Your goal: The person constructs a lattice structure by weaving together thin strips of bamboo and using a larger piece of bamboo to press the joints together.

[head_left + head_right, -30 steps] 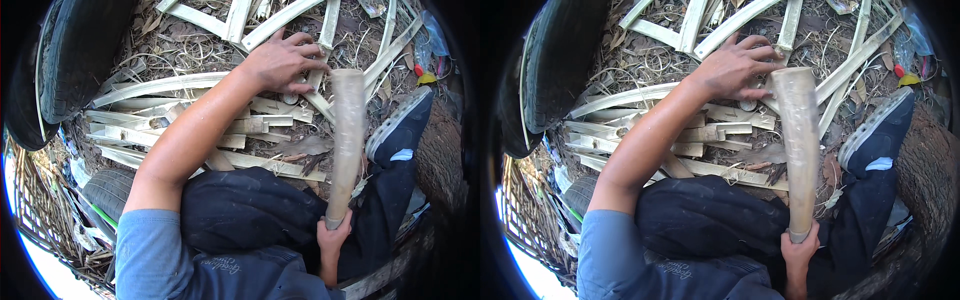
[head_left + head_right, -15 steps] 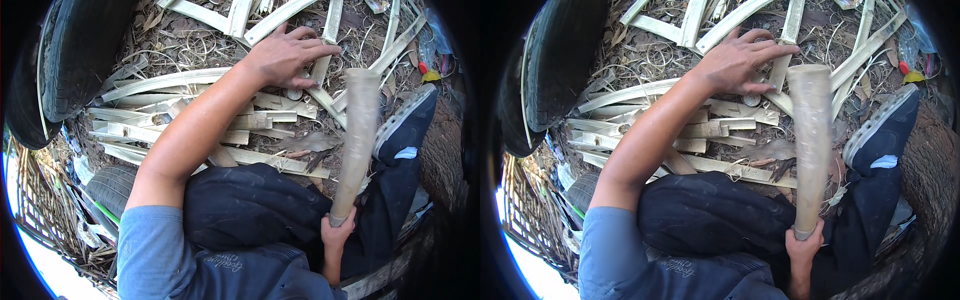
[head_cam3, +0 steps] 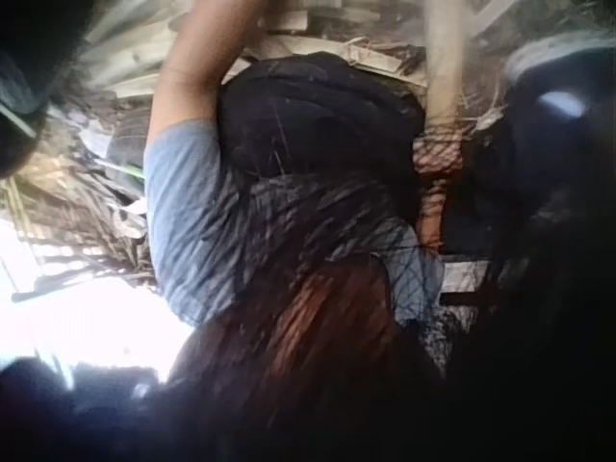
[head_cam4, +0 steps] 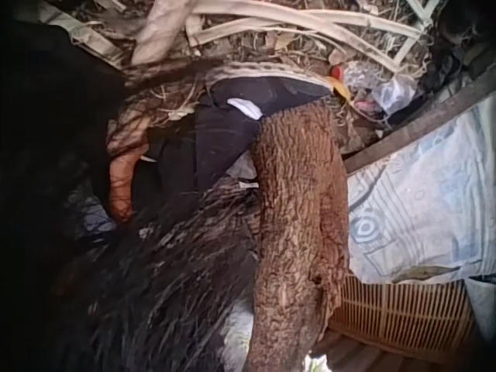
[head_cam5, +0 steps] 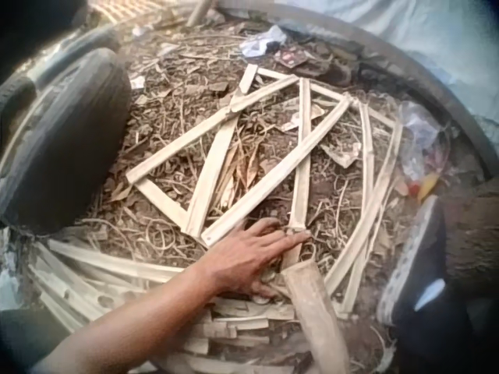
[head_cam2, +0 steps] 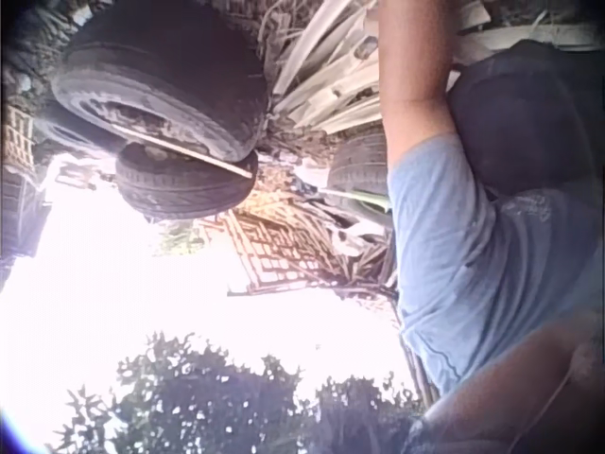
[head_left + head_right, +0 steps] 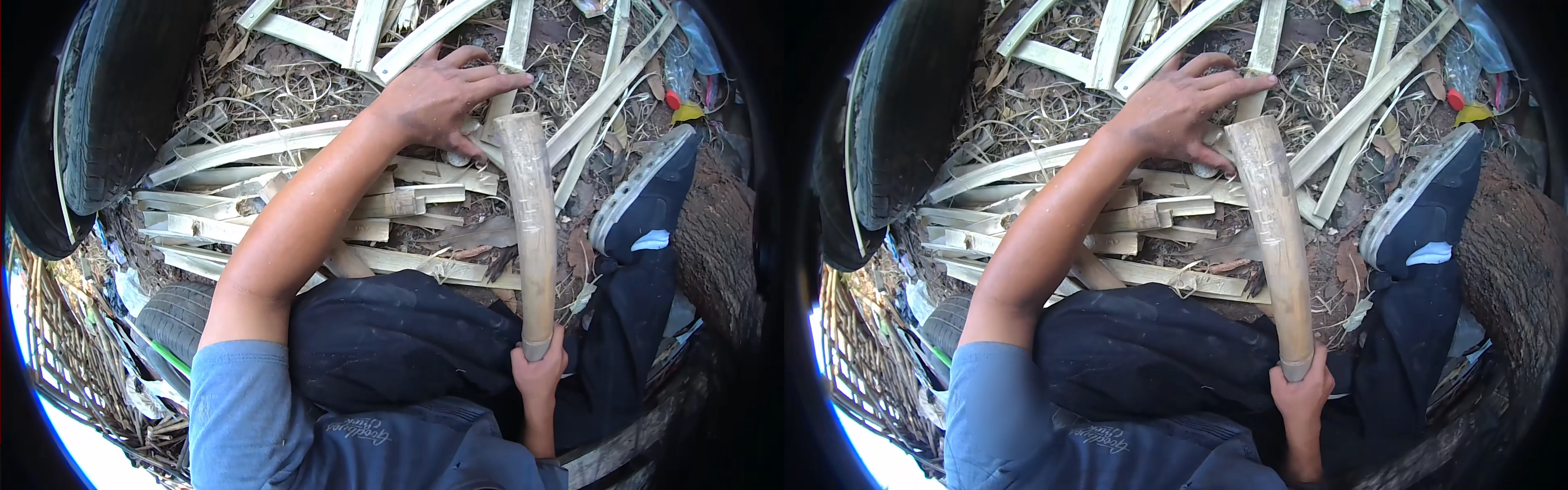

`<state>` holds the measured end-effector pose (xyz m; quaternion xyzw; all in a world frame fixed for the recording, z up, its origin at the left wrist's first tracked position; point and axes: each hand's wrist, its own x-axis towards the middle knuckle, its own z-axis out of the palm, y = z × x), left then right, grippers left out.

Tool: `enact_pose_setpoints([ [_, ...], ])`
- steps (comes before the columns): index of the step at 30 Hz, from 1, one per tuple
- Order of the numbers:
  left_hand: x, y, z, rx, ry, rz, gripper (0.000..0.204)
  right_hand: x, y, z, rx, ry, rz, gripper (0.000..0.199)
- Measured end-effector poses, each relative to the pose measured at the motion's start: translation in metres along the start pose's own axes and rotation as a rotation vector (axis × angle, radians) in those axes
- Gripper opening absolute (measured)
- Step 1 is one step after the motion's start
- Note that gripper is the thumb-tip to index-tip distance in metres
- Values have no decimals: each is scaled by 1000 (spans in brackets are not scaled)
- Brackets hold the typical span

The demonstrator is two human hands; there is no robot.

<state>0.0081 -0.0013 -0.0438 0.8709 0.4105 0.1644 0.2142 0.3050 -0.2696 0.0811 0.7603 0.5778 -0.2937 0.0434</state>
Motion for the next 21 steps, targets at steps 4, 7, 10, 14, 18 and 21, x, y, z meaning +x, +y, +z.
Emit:
enact_pose_setpoints([
  [4,1,2,-5,-20,-51,-1,111,-1,-6,-7,282,123,-27,48],
  [7,0,8,-16,-9,-123,-41,113,1,6,-5,358,159,21,47],
  [10,-7,13,-24,55,-178,39,103,-4,13,-6,384,136,68,46],
  [14,-14,27,-44,134,-247,-77,101,-19,14,-15,556,164,138,43],
  [18,-6,40,-35,481,-393,-58,98,-23,14,-26,636,221,51,41],
  [21,6,44,-38,513,-444,-124,87,-30,9,-39,685,254,3,40],
])
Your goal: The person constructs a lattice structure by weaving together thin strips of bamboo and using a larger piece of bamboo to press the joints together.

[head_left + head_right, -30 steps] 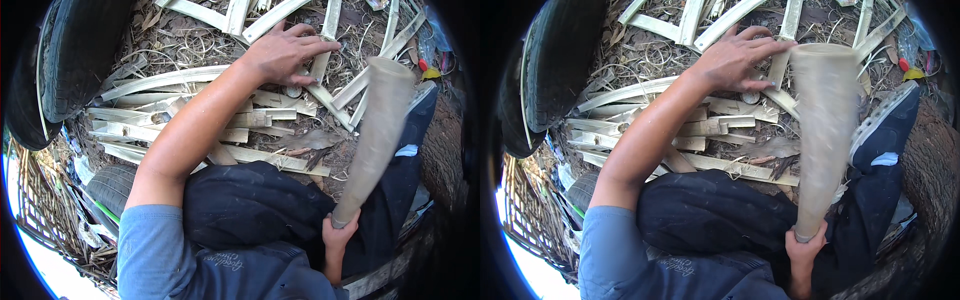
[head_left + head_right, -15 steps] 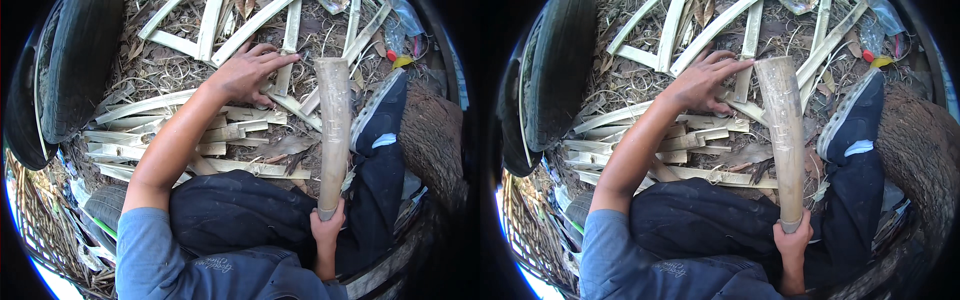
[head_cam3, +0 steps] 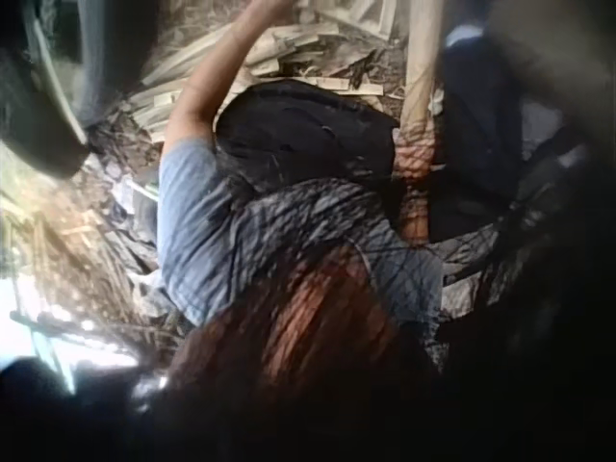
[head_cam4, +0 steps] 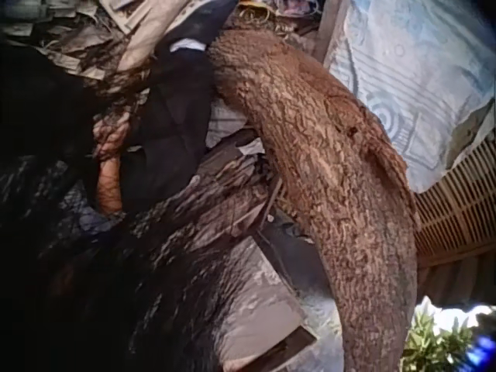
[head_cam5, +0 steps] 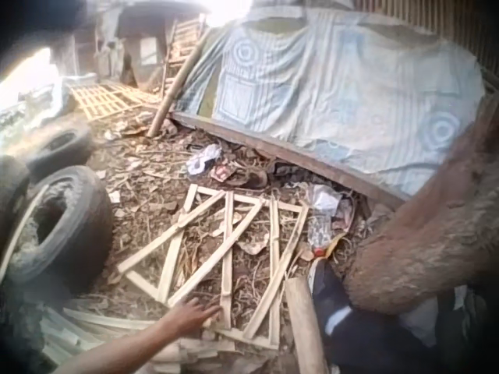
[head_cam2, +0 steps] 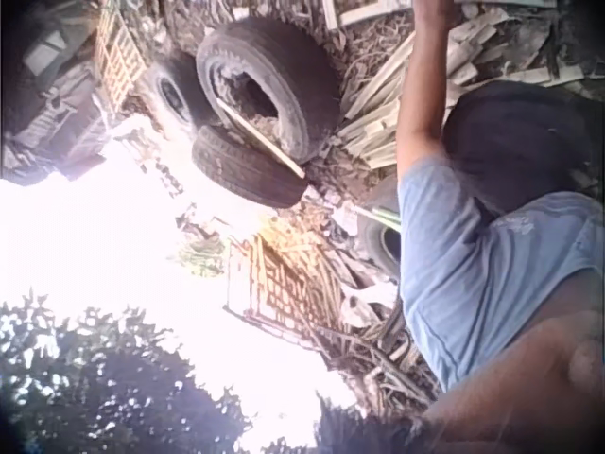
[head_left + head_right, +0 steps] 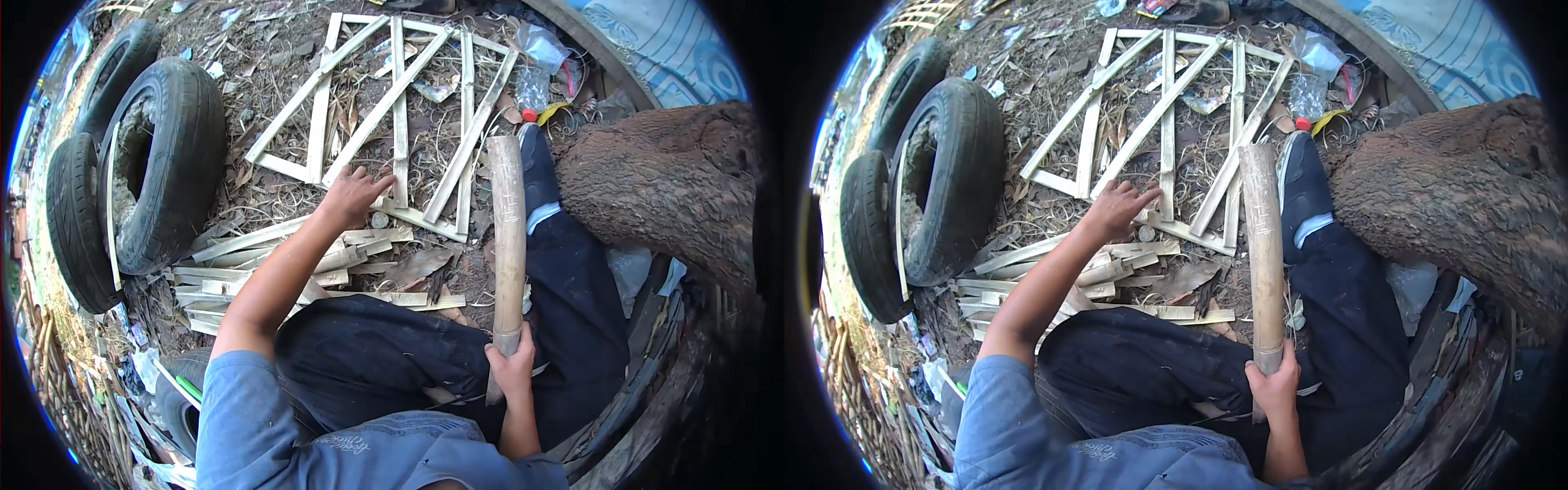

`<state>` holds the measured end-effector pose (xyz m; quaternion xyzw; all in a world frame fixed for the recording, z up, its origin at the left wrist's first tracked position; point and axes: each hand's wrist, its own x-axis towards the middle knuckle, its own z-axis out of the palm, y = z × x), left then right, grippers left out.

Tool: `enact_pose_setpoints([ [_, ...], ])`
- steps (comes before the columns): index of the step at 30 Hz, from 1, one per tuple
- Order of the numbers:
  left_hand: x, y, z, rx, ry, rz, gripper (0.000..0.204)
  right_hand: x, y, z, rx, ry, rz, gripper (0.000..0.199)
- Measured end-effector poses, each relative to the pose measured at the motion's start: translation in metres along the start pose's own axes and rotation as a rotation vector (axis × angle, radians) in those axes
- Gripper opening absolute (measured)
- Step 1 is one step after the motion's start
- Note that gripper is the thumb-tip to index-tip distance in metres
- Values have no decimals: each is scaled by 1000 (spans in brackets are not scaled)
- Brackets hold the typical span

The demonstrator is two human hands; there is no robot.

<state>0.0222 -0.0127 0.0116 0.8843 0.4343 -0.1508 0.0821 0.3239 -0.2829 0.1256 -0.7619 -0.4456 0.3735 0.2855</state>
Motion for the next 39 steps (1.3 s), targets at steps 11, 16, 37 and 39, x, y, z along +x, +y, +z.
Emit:
enact_pose_setpoints([
  [11,-16,-23,-113,-275,-53,39,56,-8,44,-18,186,16,101,46],
  [16,-29,-33,-108,-203,44,33,54,0,40,-15,241,41,77,47],
  [37,84,-71,-11,-657,453,-450,44,38,56,9,182,23,188,55],
  [39,80,-68,-22,-907,460,-461,42,42,51,7,189,-2,192,58],
])
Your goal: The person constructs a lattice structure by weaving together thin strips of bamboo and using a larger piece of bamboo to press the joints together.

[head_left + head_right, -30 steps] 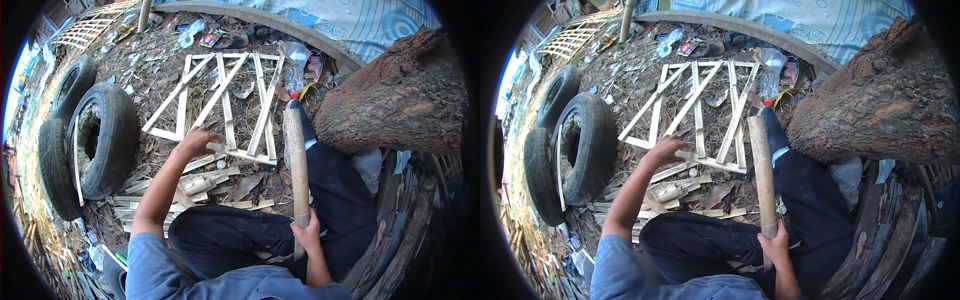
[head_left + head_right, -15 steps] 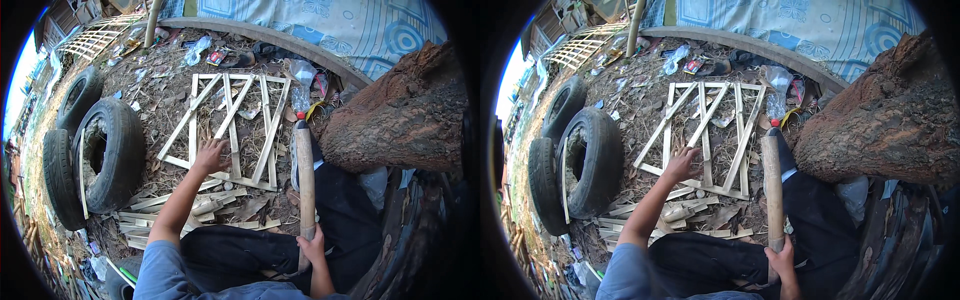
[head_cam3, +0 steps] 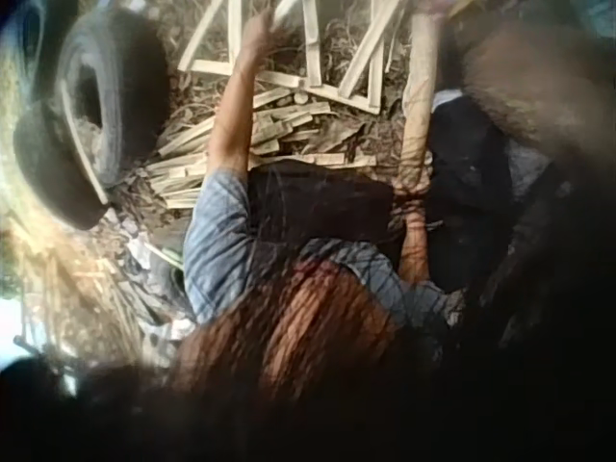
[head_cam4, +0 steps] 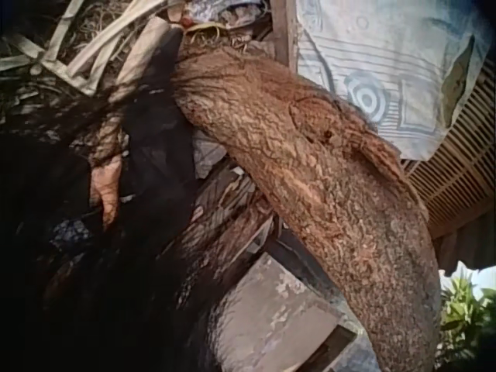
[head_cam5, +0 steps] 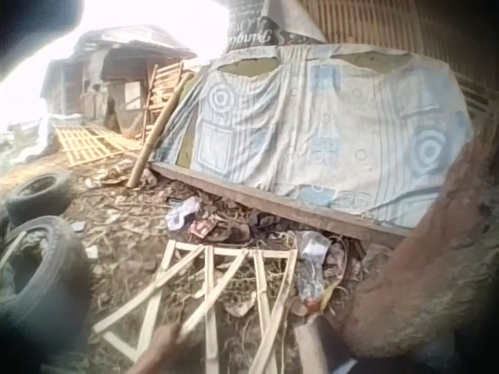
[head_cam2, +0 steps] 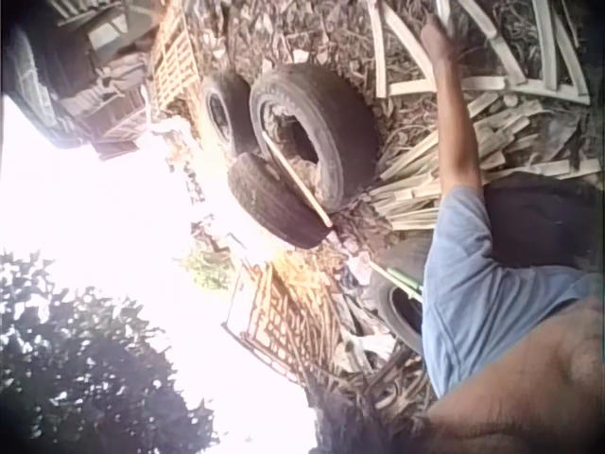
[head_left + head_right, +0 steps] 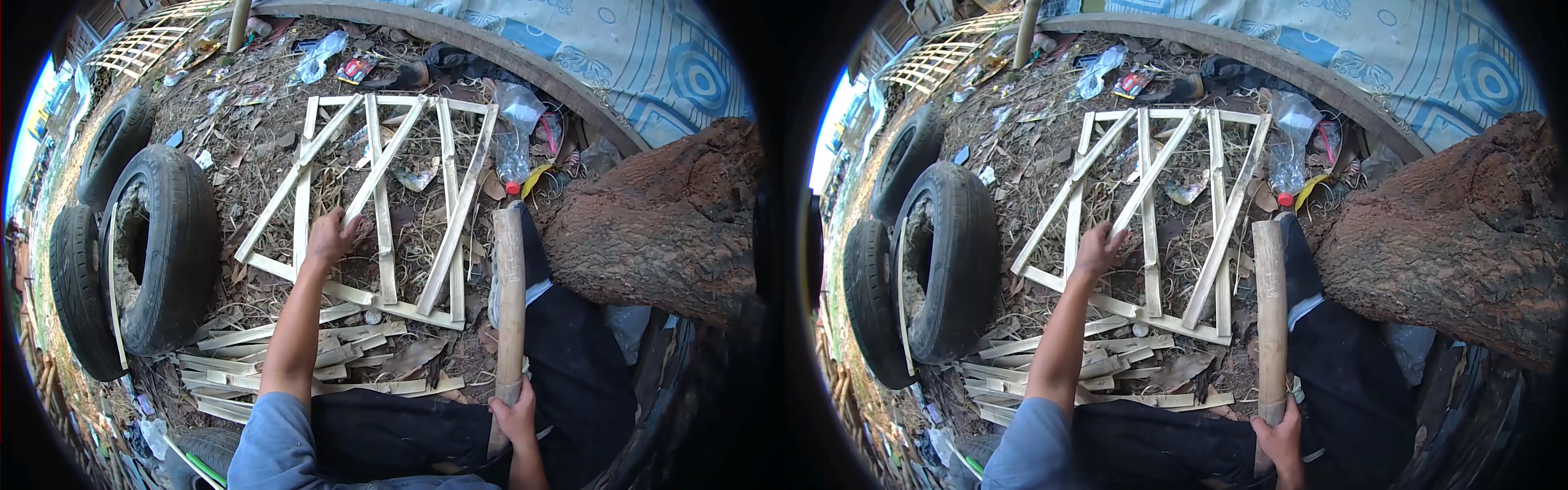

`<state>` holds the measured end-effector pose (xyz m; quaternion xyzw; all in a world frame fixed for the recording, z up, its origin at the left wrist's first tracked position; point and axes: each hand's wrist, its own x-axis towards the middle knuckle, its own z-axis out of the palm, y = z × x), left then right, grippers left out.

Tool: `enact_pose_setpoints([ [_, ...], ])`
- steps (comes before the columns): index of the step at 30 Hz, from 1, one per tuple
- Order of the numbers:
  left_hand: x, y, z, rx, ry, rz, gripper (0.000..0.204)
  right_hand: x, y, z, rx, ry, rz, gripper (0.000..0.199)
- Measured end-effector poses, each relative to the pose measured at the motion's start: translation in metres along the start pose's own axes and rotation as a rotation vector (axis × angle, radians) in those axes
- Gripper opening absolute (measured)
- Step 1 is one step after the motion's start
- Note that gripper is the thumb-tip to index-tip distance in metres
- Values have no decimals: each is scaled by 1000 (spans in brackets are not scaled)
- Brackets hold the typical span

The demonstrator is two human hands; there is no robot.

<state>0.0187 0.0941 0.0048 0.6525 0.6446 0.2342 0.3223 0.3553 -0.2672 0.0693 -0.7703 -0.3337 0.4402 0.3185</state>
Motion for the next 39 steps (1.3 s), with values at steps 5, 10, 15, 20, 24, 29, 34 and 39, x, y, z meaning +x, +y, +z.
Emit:
enact_pose_setpoints([
  [5,10,1,-23,84,184,72,37,4,-25,12,46,-21,9,58],
  [10,64,8,-33,151,283,136,45,23,-45,26,-21,1,-73,54],
  [15,100,-29,-23,398,255,-1,43,58,-76,55,-104,-16,-286,49],
  [20,59,-13,-24,289,83,431,45,93,-68,86,-192,-33,-457,44],
  [24,-2,-4,-12,267,-196,603,68,103,-51,118,-85,-36,-385,50],
  [29,5,-24,11,453,-267,719,70,97,-38,132,-53,-49,-255,52],
  [34,8,-30,3,461,-176,700,52,98,-34,141,-92,-113,-281,51],
  [39,11,-46,10,286,-160,691,44,94,-42,150,-148,-131,-279,46],
])
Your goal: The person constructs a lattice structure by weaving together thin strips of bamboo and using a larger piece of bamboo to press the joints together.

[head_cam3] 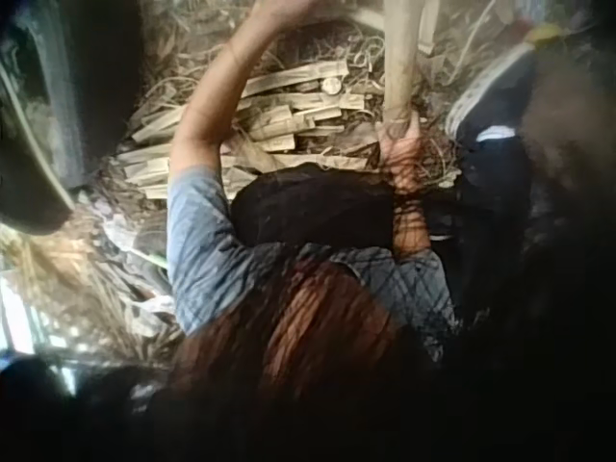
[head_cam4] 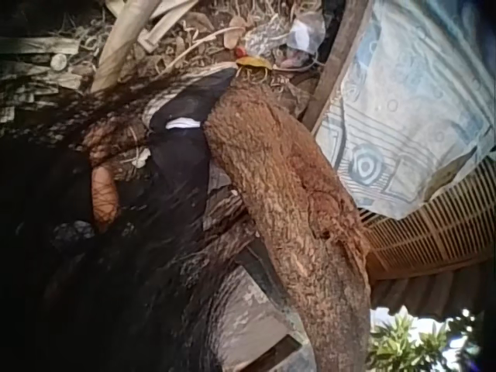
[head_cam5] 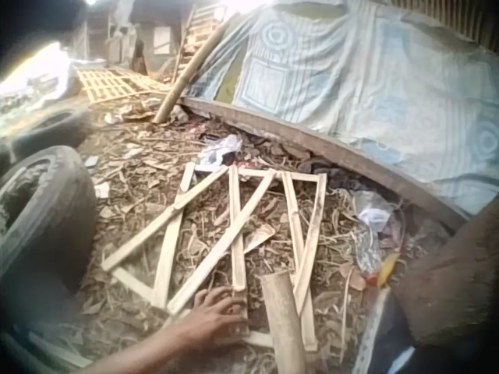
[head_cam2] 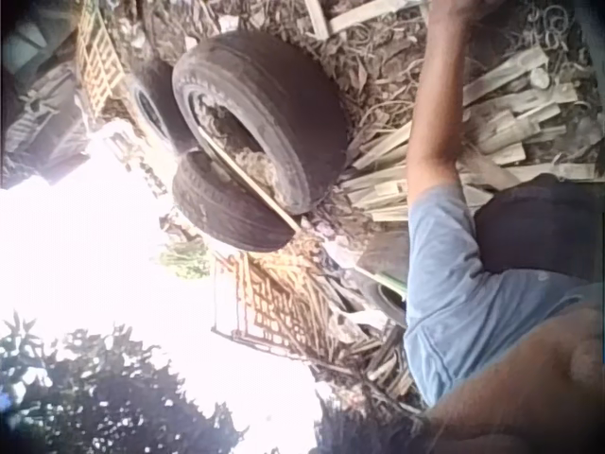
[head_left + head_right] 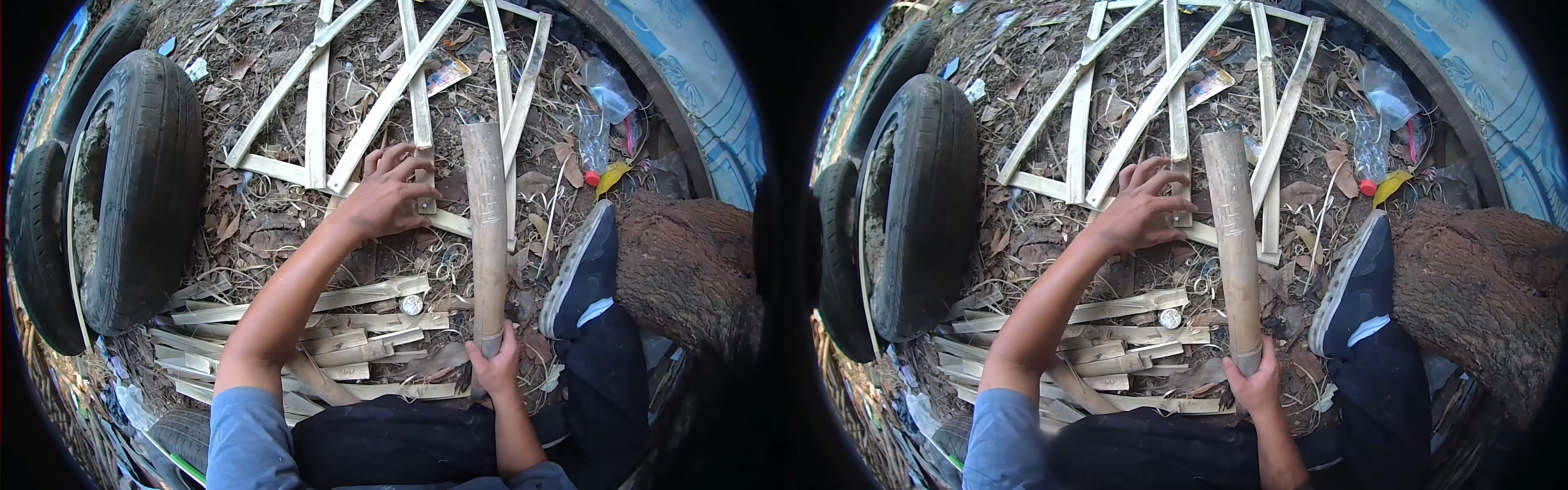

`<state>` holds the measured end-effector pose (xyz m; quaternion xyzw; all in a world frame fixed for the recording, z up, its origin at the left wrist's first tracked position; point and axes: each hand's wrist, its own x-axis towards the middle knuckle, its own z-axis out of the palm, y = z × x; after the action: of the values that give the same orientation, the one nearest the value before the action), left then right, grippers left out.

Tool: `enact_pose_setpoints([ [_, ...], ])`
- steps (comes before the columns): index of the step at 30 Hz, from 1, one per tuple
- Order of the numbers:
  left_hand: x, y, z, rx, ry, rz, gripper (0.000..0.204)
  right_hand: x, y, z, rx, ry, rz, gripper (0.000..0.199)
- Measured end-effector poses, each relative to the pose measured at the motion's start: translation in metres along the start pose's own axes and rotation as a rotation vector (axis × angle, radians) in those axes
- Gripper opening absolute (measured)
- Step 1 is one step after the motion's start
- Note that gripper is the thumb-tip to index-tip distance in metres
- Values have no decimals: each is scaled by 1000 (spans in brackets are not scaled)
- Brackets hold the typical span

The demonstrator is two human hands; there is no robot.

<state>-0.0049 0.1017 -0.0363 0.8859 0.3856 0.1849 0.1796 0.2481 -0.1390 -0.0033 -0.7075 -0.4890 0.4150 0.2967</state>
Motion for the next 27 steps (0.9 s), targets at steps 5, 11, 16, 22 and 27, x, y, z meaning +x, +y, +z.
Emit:
enact_pose_setpoints([
  [5,-8,-16,0,-72,-13,46,39,-1,1,5,-216,-4,-84,51],
  [11,-8,-19,2,43,-52,58,61,-27,-11,-25,-427,-28,-118,56],
  [16,-7,-21,-2,27,-56,64,76,-47,-10,-45,-498,-35,-47,57],
  [22,-9,-23,-1,120,-55,60,71,-39,-14,-42,-507,-63,-35,57],
  [27,-4,-16,-8,229,-81,28,70,-40,-22,-53,-504,-51,-99,56],
])
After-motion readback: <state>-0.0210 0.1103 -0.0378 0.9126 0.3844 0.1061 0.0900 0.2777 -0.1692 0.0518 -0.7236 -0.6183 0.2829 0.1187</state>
